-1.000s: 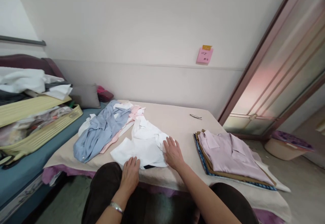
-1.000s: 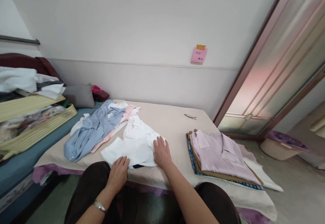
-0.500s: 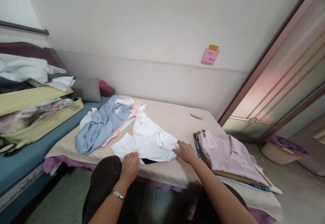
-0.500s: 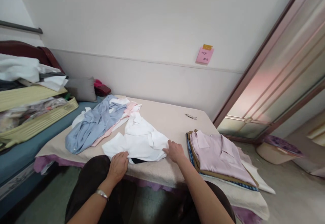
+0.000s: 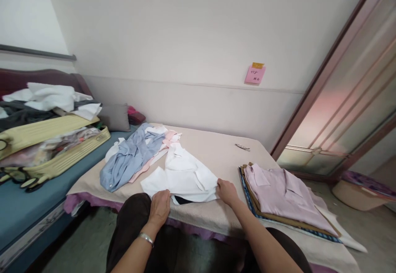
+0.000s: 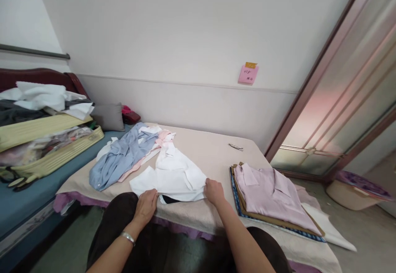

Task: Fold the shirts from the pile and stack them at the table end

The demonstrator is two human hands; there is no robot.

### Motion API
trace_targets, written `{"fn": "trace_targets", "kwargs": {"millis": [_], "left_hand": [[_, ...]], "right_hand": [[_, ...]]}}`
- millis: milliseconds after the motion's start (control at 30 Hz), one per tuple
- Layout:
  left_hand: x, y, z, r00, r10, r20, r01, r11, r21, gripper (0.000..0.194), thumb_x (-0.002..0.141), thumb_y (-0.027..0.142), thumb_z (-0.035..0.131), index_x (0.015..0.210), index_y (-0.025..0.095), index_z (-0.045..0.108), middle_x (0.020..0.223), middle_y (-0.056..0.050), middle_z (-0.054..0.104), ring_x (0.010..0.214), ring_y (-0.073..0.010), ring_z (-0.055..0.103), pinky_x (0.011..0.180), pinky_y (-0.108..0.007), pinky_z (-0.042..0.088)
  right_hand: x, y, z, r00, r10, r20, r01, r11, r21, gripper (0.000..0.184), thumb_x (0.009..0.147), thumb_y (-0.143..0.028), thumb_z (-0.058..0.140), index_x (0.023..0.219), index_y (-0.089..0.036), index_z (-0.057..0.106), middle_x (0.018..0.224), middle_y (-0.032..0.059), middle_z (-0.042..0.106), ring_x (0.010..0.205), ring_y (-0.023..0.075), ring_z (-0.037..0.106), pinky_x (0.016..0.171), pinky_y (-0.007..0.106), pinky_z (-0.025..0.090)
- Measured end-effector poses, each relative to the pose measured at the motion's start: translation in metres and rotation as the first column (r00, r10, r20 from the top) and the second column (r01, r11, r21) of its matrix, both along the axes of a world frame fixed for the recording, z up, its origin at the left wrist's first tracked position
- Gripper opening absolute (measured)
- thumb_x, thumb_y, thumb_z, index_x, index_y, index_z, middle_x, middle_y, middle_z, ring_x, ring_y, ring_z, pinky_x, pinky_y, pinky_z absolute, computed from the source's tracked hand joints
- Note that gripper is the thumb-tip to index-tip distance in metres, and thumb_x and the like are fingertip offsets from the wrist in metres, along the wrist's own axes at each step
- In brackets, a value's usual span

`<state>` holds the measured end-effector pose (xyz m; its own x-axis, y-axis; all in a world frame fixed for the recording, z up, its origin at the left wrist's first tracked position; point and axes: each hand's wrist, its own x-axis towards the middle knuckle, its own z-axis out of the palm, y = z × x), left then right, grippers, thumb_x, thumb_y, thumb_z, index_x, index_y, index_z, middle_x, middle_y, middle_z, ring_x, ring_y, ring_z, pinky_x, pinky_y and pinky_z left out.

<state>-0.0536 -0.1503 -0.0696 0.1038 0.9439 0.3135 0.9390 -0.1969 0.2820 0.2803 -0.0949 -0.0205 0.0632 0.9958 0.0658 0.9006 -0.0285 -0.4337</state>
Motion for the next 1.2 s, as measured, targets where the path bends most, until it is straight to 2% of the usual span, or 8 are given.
{"fn": "trace_targets", "kwargs": {"millis": [167, 300, 633, 733, 800, 900, 1067, 1200], "left_hand": [[-0.002, -0.01, 0.003, 0.995, 0.079, 0.059, -0.085, 0.99, 0.111, 0.034, 0.104, 0.026, 0.031, 0.086, 0.022, 0.059, 0.081, -0.007, 0.065, 0.084, -0.0221, 0.063, 0.082, -0.032, 0.042], [-0.005, -0.011, 0.004, 0.981, 0.123, 0.149, -0.123, 0.992, -0.012, 0.028, 0.104, 0.031, 0.034, 0.091, 0.023, 0.058, 0.081, -0.004, 0.068, 0.08, -0.0209, 0.067, 0.073, -0.029, 0.04], [-0.005, 0.023, 0.018, 0.912, 0.361, 0.194, -0.317, 0.921, -0.227, 0.014, 0.095, 0.026, 0.05, 0.096, 0.017, 0.06, 0.091, -0.011, 0.071, 0.088, -0.0261, 0.067, 0.075, -0.033, 0.044], [0.002, 0.006, 0.021, 0.955, 0.261, 0.144, -0.26, 0.965, -0.027, 0.02, 0.097, 0.023, 0.043, 0.106, 0.015, 0.058, 0.098, -0.014, 0.067, 0.095, -0.0278, 0.063, 0.084, -0.038, 0.044], [0.008, -0.012, 0.022, 0.997, 0.061, 0.044, -0.067, 0.989, 0.133, 0.021, 0.093, 0.016, 0.041, 0.104, 0.017, 0.059, 0.102, -0.014, 0.065, 0.101, -0.0279, 0.059, 0.092, -0.04, 0.043], [0.015, -0.038, 0.019, 0.959, -0.268, -0.097, 0.277, 0.957, 0.091, 0.029, 0.078, 0.007, 0.05, 0.103, 0.019, 0.061, 0.108, -0.012, 0.062, 0.111, -0.0284, 0.054, 0.102, -0.044, 0.039], [0.014, -0.041, 0.012, 0.95, -0.299, -0.09, 0.298, 0.954, -0.023, 0.042, 0.077, 0.003, 0.049, 0.113, 0.021, 0.062, 0.116, -0.011, 0.063, 0.114, -0.0267, 0.052, 0.107, -0.047, 0.034], [0.002, -0.02, 0.018, 0.947, -0.316, 0.061, 0.32, 0.945, -0.067, 0.032, 0.086, 0.005, 0.042, 0.097, 0.02, 0.068, 0.098, -0.01, 0.067, 0.102, -0.0246, 0.057, 0.098, -0.041, 0.04]], "right_hand": [[0.047, -0.003, 0.015, 0.911, -0.154, -0.383, 0.182, 0.983, 0.039, 0.017, 0.082, -0.024, 0.045, 0.069, -0.022, 0.054, 0.067, 0.0043, 0.067, 0.068, 0.0182, 0.065, 0.065, 0.026, 0.05], [0.069, -0.014, 0.011, 0.779, -0.332, -0.532, 0.397, 0.918, 0.009, 0.016, 0.079, -0.025, 0.048, 0.064, -0.025, 0.044, 0.06, 0.003, 0.061, 0.06, 0.0177, 0.062, 0.059, 0.026, 0.05], [0.064, -0.076, -0.018, 0.807, -0.513, -0.293, 0.546, 0.837, 0.036, 0.007, 0.084, -0.02, 0.054, 0.081, -0.019, 0.061, 0.065, 0.0039, 0.057, 0.075, 0.0239, 0.061, 0.069, 0.031, 0.037], [0.045, -0.093, -0.019, 0.916, -0.38, -0.133, 0.398, 0.901, 0.172, 0.014, 0.091, -0.023, 0.048, 0.096, -0.019, 0.06, 0.08, 0.0059, 0.062, 0.077, 0.0213, 0.058, 0.073, 0.03, 0.035], [0.03, -0.102, -0.021, 0.991, -0.12, 0.059, 0.101, 0.963, 0.249, 0.017, 0.087, -0.018, 0.048, 0.101, -0.019, 0.059, 0.092, 0.0079, 0.064, 0.087, 0.0218, 0.058, 0.08, 0.031, 0.036], [0.016, -0.106, -0.026, 0.948, 0.199, 0.25, -0.251, 0.948, 0.197, 0.032, 0.075, -0.009, 0.053, 0.105, -0.018, 0.06, 0.111, 0.0107, 0.064, 0.11, 0.0247, 0.054, 0.093, 0.032, 0.034], [0.016, -0.096, -0.03, 0.941, 0.107, 0.321, -0.149, 0.983, 0.108, 0.022, 0.084, -0.011, 0.049, 0.099, -0.017, 0.065, 0.102, 0.0109, 0.068, 0.104, 0.0245, 0.058, 0.089, 0.032, 0.035], [0.032, -0.091, -0.016, 0.986, 0.138, 0.095, -0.147, 0.984, 0.101, 0.022, 0.085, -0.013, 0.049, 0.095, -0.018, 0.068, 0.096, 0.008, 0.071, 0.096, 0.0223, 0.062, 0.084, 0.029, 0.038]]}}
